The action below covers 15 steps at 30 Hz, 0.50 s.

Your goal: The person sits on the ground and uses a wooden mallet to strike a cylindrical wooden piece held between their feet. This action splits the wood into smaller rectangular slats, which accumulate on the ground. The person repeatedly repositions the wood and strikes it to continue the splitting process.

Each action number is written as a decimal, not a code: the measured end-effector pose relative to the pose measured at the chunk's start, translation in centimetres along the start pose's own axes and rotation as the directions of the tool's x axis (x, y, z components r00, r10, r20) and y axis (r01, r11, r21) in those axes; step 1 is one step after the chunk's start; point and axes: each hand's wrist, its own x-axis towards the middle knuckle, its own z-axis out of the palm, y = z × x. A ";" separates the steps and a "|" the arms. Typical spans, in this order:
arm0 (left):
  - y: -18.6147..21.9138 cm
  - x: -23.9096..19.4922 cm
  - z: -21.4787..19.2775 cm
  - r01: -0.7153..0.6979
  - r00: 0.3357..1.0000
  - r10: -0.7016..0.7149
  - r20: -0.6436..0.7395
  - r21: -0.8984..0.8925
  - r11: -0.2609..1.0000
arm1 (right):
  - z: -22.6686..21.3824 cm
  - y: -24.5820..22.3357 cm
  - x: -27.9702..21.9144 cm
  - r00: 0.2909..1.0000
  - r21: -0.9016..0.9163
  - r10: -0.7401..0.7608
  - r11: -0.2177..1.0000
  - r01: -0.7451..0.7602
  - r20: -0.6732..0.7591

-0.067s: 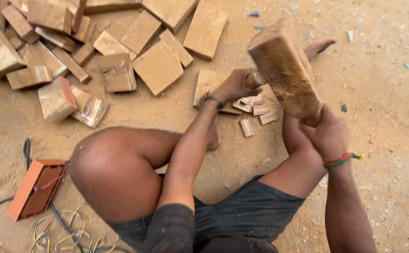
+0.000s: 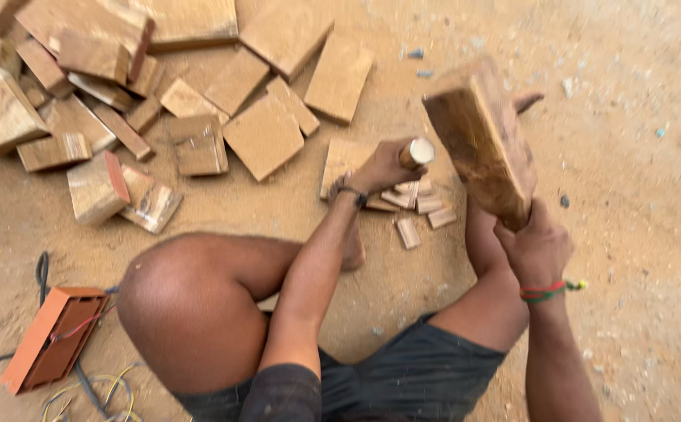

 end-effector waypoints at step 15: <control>3.0 0.8 -0.3 0.131 0.985 -0.134 0.113 0.031 0.991 | -7.3 -0.3 -2.7 0.798 0.845 0.279 0.173 0.506 -0.534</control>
